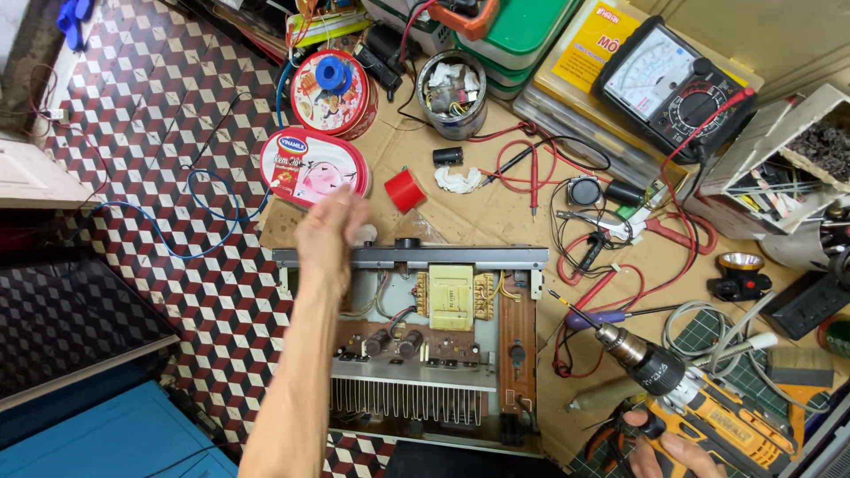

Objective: The recorder is disassembling and repairing an audio amplifier using hand tools and a power drill on a cluttered workbench.

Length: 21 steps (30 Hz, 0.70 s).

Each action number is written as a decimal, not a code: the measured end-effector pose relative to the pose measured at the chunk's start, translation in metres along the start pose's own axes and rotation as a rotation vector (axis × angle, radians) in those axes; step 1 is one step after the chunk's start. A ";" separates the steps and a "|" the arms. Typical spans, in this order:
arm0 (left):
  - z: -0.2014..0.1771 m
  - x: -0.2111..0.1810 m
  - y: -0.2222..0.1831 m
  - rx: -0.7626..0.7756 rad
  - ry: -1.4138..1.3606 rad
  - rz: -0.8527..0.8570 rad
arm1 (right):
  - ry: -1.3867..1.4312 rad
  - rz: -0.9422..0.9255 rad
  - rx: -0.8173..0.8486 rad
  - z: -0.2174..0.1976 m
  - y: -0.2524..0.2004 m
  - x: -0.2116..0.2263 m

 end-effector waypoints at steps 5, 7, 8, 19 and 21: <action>0.098 0.103 -0.138 0.170 0.057 -0.349 | 0.298 -0.039 0.225 -0.024 0.004 -0.031; 0.129 0.152 -0.174 0.215 0.002 -0.500 | 0.350 -0.139 0.271 -0.001 -0.015 0.004; 0.137 0.172 -0.186 0.182 -0.068 -0.540 | 0.269 -0.106 0.150 0.012 -0.025 0.023; 0.152 0.271 -0.226 0.032 -0.289 -0.704 | 0.141 0.093 -0.278 0.005 -0.051 0.065; 0.151 0.276 -0.222 0.025 -0.218 -0.648 | 0.092 0.096 -0.265 0.001 -0.050 0.064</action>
Point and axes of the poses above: each hand's wrist, its own y-axis towards the middle knuckle, its own z-axis out of the palm, x = y × z, the point moved 7 cm from there along y, towards the middle knuckle, and after that the axes turned 14 degrees about -y, right-handed, at the moved point
